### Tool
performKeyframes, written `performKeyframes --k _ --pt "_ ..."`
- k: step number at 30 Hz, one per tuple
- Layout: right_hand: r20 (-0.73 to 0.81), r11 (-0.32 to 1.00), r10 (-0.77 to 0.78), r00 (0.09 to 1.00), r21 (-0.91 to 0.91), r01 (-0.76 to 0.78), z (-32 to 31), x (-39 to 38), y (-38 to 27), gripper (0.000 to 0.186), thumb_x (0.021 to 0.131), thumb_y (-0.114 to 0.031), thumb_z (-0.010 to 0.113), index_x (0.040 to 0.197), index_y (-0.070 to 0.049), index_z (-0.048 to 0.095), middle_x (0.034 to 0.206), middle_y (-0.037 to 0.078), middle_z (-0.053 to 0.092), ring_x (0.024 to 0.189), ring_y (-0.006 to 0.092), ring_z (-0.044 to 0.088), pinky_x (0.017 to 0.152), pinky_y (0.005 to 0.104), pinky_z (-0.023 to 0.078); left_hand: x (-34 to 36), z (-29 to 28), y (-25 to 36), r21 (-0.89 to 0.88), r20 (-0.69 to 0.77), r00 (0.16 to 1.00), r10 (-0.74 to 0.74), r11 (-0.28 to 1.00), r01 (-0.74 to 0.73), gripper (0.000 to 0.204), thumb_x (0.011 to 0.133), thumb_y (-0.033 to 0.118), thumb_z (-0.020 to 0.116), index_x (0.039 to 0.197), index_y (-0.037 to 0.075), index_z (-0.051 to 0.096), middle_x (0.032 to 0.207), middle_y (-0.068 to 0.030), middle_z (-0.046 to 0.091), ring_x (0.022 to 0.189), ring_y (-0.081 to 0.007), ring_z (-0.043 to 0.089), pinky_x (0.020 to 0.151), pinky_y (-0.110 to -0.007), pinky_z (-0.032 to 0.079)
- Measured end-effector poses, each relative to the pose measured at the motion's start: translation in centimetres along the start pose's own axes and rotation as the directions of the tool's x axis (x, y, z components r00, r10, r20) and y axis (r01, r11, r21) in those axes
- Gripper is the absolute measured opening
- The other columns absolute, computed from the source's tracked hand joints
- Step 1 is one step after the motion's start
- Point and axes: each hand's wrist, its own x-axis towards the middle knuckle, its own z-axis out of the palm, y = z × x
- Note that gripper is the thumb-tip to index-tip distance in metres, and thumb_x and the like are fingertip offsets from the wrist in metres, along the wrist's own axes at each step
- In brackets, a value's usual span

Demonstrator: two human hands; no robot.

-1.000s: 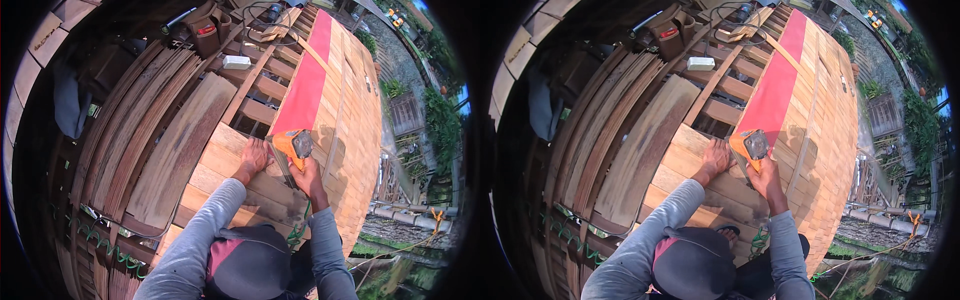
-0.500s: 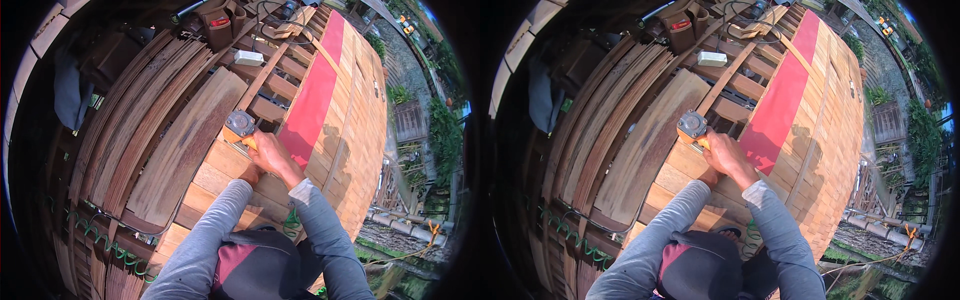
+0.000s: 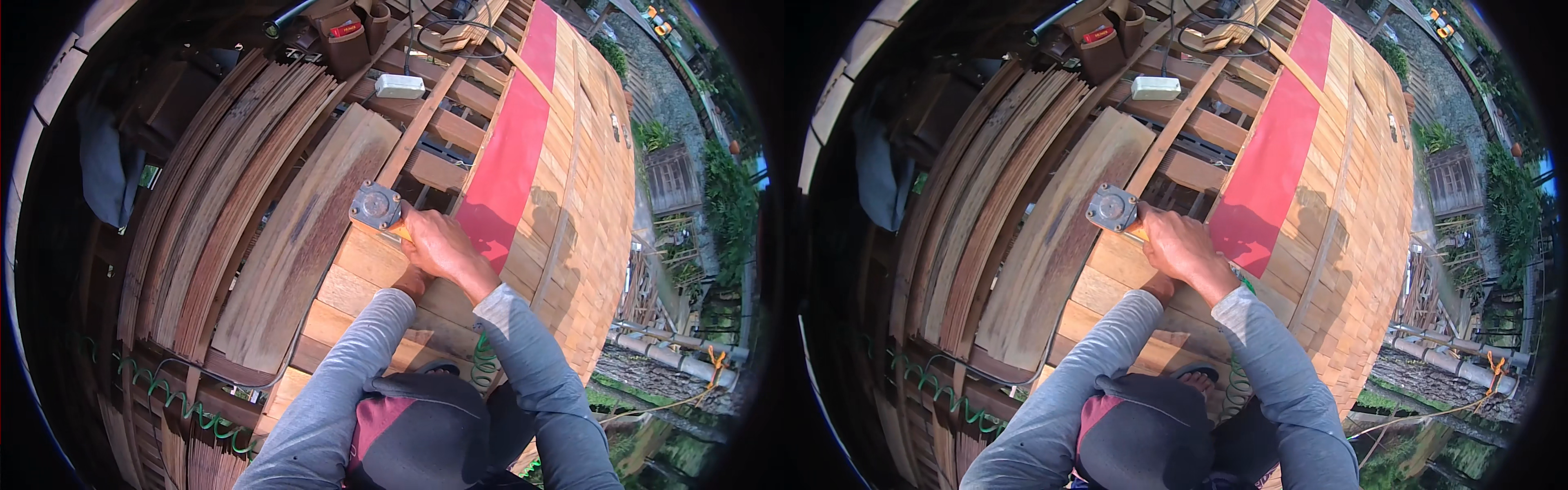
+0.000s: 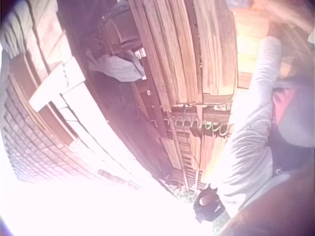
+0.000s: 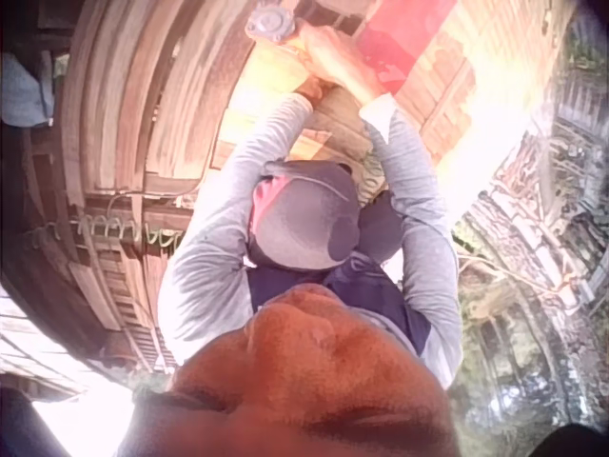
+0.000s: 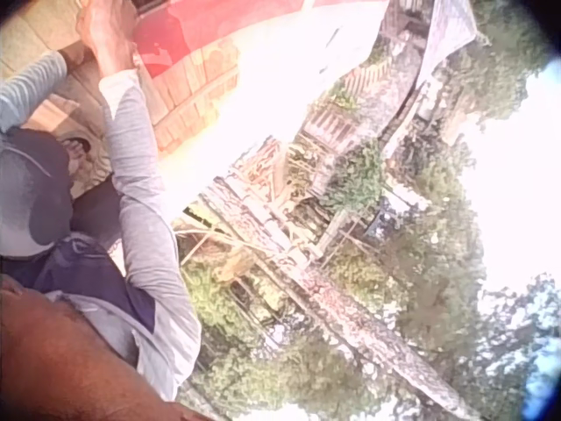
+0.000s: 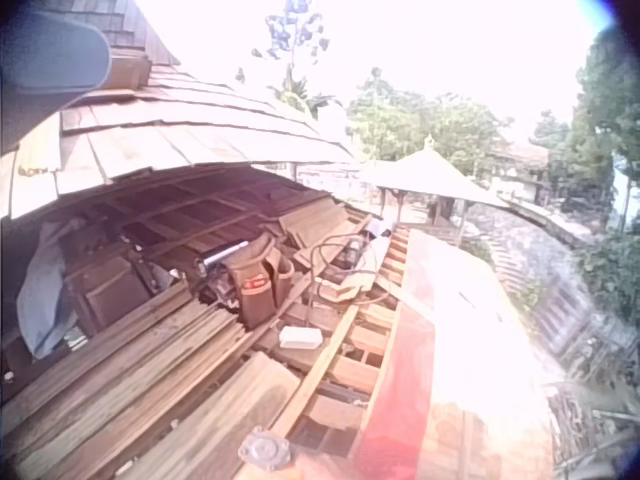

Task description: The person installs wooden shingles on a curved roof by positioning each wooden tile and securing it with a pneumatic nail gun. The person also handles a small electric hand tool to trim shingles before nailing them in place.

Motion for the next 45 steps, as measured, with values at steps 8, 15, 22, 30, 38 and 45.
performKeyframes --k 8,15,22,30,38,45 --pt "-0.045 1.000 -0.018 0.999 -0.006 0.017 0.4 -0.3 -0.7 0.052 0.087 -0.010 0.069 0.136 -0.003 0.053 0.097 0.026 0.076 0.095 0.0482 0.074 0.083 0.0603 0.059 -0.4 0.4 0.2 0.006 -0.012 1.000 -0.010 1.000 0.010 0.058 0.108 0.047 0.049 0.152 0.009 0.052 0.152 -0.0191 0.056 0.141 -0.0377 0.053 0.120 -0.052 0.038" --pt "-0.191 0.998 0.029 0.981 -0.051 -0.040 0.7 0.2 -0.7 0.052 0.086 -0.008 0.069 0.135 0.000 0.052 0.097 0.028 0.075 0.094 0.0480 0.074 0.082 0.0589 0.060 -1.2 0.1 -0.1 -0.017 -0.017 1.000 0.007 1.000 -0.007 0.057 0.109 0.045 0.048 0.152 0.008 0.051 0.153 -0.0209 0.054 0.142 -0.0397 0.051 0.122 -0.053 0.037" --pt "-0.085 0.997 0.067 0.994 -0.023 -0.070 -0.7 0.8 -1.6 0.042 0.090 -0.005 0.064 0.129 -0.004 0.052 0.101 0.028 0.076 0.101 0.0484 0.073 0.088 0.0606 0.058 -0.7 -0.4 0.4 -0.049 0.027 1.000 0.006 0.999 -0.004 0.056 0.110 0.042 0.048 0.153 0.007 0.050 0.155 -0.0228 0.052 0.143 -0.0417 0.050 0.124 -0.054 0.036" --pt "-0.487 0.955 0.268 0.831 0.250 -0.161 1.6 -12.6 7.7 0.047 0.089 -0.007 0.068 0.134 -0.005 0.054 0.113 0.028 0.073 0.100 0.0515 0.070 0.086 0.0608 0.055 -20.3 -1.1 4.2 -0.558 -0.208 0.970 -0.127 0.830 -0.011 0.076 0.095 0.026 0.076 0.157 -0.004 0.043 0.167 -0.0313 0.031 0.155 -0.0503 0.030 0.124 -0.058 0.031" --pt "-0.432 0.697 0.715 0.549 0.504 -0.511 13.8 -35.7 16.1 0.050 0.088 -0.009 0.069 0.135 -0.001 0.055 0.120 0.027 0.068 0.113 0.0508 0.065 0.093 0.0566 0.053 -21.1 -8.5 -8.4 -0.089 -0.381 0.676 -0.631 0.753 0.652 0.082 0.097 0.034 0.072 0.162 -0.002 0.038 0.170 -0.0302 0.028 0.156 -0.0502 0.026 0.126 -0.062 0.024" --pt "-0.403 0.636 0.770 0.494 0.537 -0.554 15.8 -39.6 15.3 0.052 0.085 -0.009 0.072 0.134 -0.001 0.055 0.127 0.025 0.063 0.119 0.0471 0.063 0.099 0.0526 0.052 -21.4 -7.6 -8.7 0.046 -0.354 0.682 -0.640 0.716 0.696 0.076 0.096 0.039 0.073 0.156 0.001 0.047 0.165 -0.0255 0.038 0.151 -0.0463 0.036 0.123 -0.061 0.030"
